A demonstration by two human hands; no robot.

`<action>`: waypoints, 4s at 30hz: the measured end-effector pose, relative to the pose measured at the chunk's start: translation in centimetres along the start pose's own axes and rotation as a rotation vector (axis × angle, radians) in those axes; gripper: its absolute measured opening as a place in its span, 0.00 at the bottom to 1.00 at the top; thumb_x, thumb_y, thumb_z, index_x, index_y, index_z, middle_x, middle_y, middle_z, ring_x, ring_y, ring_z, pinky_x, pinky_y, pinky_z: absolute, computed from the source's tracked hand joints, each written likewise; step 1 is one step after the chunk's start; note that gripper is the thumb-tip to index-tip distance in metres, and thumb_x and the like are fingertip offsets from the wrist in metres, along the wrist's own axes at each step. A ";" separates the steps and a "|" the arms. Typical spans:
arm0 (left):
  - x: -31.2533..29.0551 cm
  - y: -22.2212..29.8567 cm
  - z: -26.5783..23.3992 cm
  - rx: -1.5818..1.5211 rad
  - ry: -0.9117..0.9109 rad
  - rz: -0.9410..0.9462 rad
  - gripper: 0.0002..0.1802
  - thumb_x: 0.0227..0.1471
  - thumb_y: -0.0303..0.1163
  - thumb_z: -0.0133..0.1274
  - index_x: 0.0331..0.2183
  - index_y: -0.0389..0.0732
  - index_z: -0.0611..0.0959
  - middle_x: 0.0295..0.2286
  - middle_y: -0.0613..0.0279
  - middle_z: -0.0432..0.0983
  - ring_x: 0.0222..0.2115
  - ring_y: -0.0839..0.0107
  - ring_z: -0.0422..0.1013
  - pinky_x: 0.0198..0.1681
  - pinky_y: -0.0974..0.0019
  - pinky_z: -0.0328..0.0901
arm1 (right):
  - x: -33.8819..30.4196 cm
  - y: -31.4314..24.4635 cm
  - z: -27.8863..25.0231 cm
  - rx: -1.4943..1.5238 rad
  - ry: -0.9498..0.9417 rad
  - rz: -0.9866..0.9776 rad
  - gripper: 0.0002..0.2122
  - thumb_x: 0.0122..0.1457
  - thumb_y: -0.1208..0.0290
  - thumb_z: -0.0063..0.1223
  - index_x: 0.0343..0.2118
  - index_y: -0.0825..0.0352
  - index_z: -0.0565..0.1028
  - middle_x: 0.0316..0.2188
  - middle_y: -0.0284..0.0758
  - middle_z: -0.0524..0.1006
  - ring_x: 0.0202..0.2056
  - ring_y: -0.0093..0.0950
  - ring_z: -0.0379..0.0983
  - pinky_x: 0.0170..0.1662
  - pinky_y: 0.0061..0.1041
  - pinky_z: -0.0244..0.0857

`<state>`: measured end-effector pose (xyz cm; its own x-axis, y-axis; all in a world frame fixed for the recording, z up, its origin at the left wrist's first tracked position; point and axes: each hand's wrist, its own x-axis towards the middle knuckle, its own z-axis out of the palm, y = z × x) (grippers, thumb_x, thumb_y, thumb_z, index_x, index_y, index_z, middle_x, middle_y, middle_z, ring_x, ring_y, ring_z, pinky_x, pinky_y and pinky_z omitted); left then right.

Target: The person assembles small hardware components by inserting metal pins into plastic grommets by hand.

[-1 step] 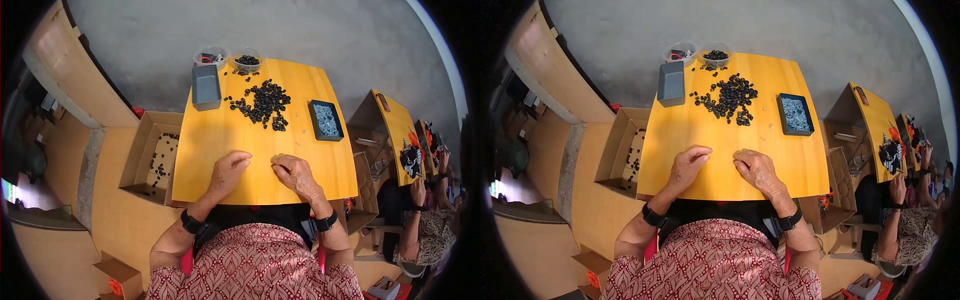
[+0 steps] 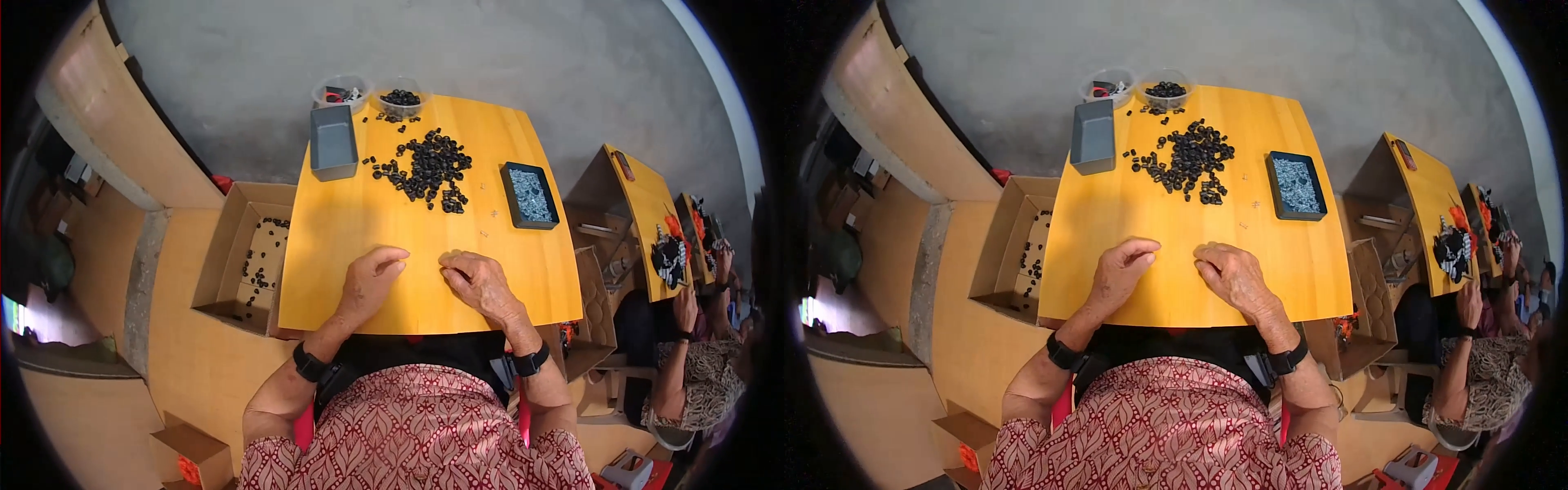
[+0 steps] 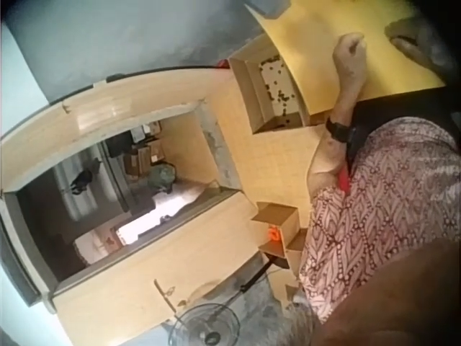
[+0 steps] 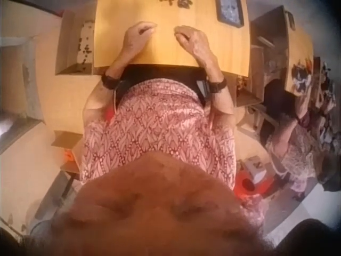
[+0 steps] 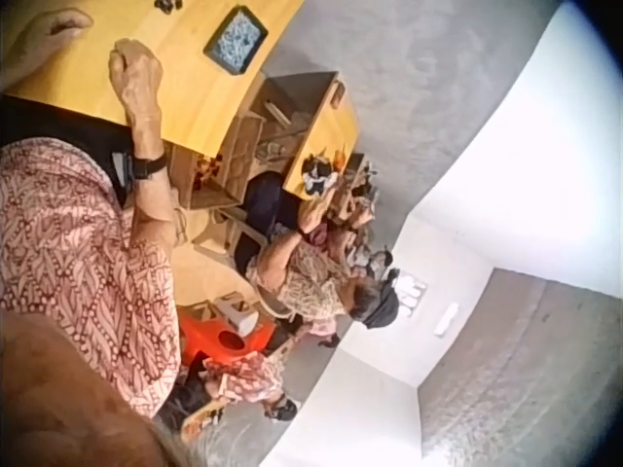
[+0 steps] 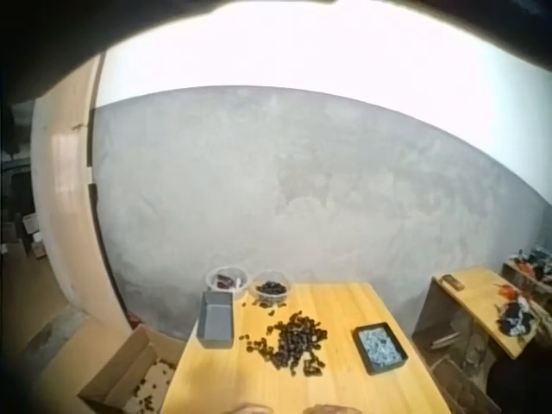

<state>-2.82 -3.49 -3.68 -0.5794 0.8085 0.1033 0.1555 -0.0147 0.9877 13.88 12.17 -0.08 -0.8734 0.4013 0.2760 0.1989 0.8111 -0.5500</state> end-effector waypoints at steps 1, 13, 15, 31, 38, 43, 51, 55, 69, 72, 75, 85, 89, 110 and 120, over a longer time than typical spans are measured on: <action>0.0 0.3 -0.2 0.024 0.005 0.004 0.10 0.53 0.25 0.54 0.39 0.35 0.82 0.35 0.58 0.80 0.37 0.72 0.75 0.43 0.71 0.68 | 0.3 -0.1 0.0 0.016 -0.033 -0.001 0.08 0.55 0.72 0.55 0.36 0.69 0.79 0.36 0.43 0.80 0.38 0.40 0.78 0.42 0.34 0.72; 0.2 0.4 -0.3 0.098 -0.004 0.056 0.10 0.54 0.27 0.53 0.38 0.36 0.81 0.36 0.55 0.79 0.36 0.65 0.76 0.42 0.67 0.69 | 3.0 1.1 -0.1 -0.072 -0.034 -0.129 0.08 0.53 0.76 0.53 0.36 0.69 0.79 0.34 0.45 0.80 0.38 0.43 0.77 0.41 0.35 0.73; 0.1 0.4 -0.5 0.097 -0.003 0.044 0.09 0.54 0.27 0.53 0.38 0.36 0.81 0.35 0.56 0.79 0.36 0.65 0.76 0.41 0.67 0.69 | 5.8 0.5 -0.7 -0.083 -0.044 -0.150 0.08 0.53 0.77 0.53 0.35 0.69 0.79 0.32 0.45 0.79 0.36 0.43 0.77 0.39 0.36 0.72; 0.2 0.9 -0.8 0.070 -0.042 0.078 0.07 0.54 0.24 0.53 0.37 0.36 0.81 0.35 0.53 0.79 0.35 0.61 0.77 0.38 0.66 0.70 | 32.9 3.6 8.6 -0.578 -0.080 -0.354 0.09 0.56 0.73 0.49 0.39 0.66 0.75 0.37 0.38 0.76 0.44 0.37 0.73 0.45 0.35 0.71; 0.4 1.2 -1.0 0.098 -0.049 0.030 0.08 0.53 0.22 0.53 0.38 0.37 0.82 0.36 0.52 0.80 0.37 0.60 0.77 0.39 0.65 0.71 | 32.0 5.0 10.4 -0.588 -0.137 -0.254 0.10 0.56 0.71 0.47 0.35 0.68 0.78 0.37 0.40 0.77 0.43 0.37 0.75 0.45 0.35 0.72; 0.6 1.5 -0.8 0.126 -0.039 0.021 0.07 0.54 0.23 0.54 0.37 0.36 0.82 0.35 0.53 0.80 0.36 0.60 0.77 0.38 0.65 0.71 | 28.4 4.1 7.9 -0.568 -0.243 -0.245 0.07 0.56 0.71 0.49 0.32 0.63 0.80 0.33 0.40 0.79 0.39 0.37 0.77 0.41 0.34 0.73; 0.2 1.5 -0.4 0.195 -0.009 0.047 0.07 0.54 0.24 0.55 0.36 0.36 0.83 0.34 0.52 0.80 0.33 0.61 0.77 0.35 0.66 0.70 | 22.7 3.2 3.4 -0.623 -0.343 -0.249 0.06 0.54 0.70 0.52 0.30 0.63 0.80 0.26 0.38 0.80 0.32 0.36 0.79 0.37 0.35 0.70; 0.1 1.5 -0.3 0.185 -0.003 0.046 0.07 0.53 0.23 0.54 0.36 0.35 0.83 0.33 0.53 0.80 0.32 0.62 0.77 0.34 0.67 0.70 | 20.8 3.9 2.1 -0.645 -0.263 -0.345 0.05 0.52 0.73 0.52 0.29 0.63 0.79 0.28 0.38 0.80 0.33 0.35 0.78 0.40 0.34 0.68; 0.4 1.5 -0.5 0.182 -0.013 0.042 0.07 0.53 0.23 0.54 0.36 0.36 0.83 0.33 0.54 0.80 0.31 0.64 0.77 0.33 0.68 0.70 | 12.7 7.0 -8.5 -0.428 -0.020 -0.007 0.08 0.56 0.73 0.54 0.37 0.69 0.79 0.30 0.41 0.77 0.32 0.43 0.76 0.37 0.37 0.70; 0.3 1.6 -0.4 0.174 -0.024 0.020 0.07 0.53 0.22 0.55 0.36 0.36 0.83 0.32 0.54 0.80 0.31 0.66 0.77 0.33 0.69 0.69 | 12.1 8.4 -8.7 -0.399 0.017 0.029 0.08 0.56 0.73 0.54 0.37 0.69 0.79 0.31 0.42 0.78 0.33 0.43 0.76 0.38 0.37 0.71; 0.5 1.7 -0.3 0.207 -0.019 0.042 0.06 0.54 0.22 0.55 0.36 0.35 0.83 0.32 0.55 0.80 0.31 0.67 0.77 0.33 0.70 0.69 | 12.2 9.4 -8.2 -0.390 0.049 0.058 0.08 0.56 0.74 0.54 0.37 0.70 0.79 0.32 0.43 0.78 0.34 0.42 0.76 0.39 0.36 0.71; 0.3 1.7 -0.1 0.246 0.002 0.084 0.06 0.54 0.22 0.54 0.36 0.36 0.83 0.33 0.54 0.80 0.31 0.67 0.77 0.33 0.70 0.70 | 14.4 9.5 -2.8 -0.386 -0.074 0.029 0.12 0.53 0.71 0.58 0.39 0.69 0.78 0.33 0.42 0.77 0.37 0.42 0.75 0.41 0.37 0.70; 0.3 1.8 -0.1 0.212 -0.018 0.029 0.07 0.55 0.23 0.54 0.37 0.35 0.83 0.34 0.55 0.80 0.33 0.69 0.76 0.36 0.71 0.70 | 13.9 9.4 -2.7 -0.352 -0.033 0.026 0.10 0.52 0.70 0.58 0.35 0.70 0.76 0.32 0.43 0.77 0.36 0.43 0.75 0.40 0.36 0.70; 0.3 4.3 0.9 -0.463 -0.216 -0.428 0.09 0.58 0.24 0.53 0.42 0.33 0.79 0.34 0.61 0.79 0.35 0.76 0.74 0.43 0.72 0.69 | 0.5 -1.0 -3.2 -0.077 0.078 -0.336 0.09 0.52 0.74 0.60 0.35 0.70 0.76 0.34 0.39 0.76 0.35 0.37 0.74 0.40 0.33 0.67; 2.7 8.8 -5.2 -0.116 -0.142 -0.275 0.07 0.57 0.26 0.51 0.39 0.37 0.80 0.31 0.62 0.79 0.34 0.73 0.77 0.41 0.72 0.70 | 1.5 6.6 -8.1 -0.124 0.161 0.166 0.07 0.54 0.76 0.57 0.35 0.69 0.76 0.30 0.41 0.76 0.35 0.40 0.75 0.38 0.34 0.70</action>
<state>-7.22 -4.50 5.93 -0.4684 0.8653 -0.1785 -0.0881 0.1552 0.9839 17.47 21.63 3.12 -0.7441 0.5876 0.3178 0.3951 0.7708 -0.4998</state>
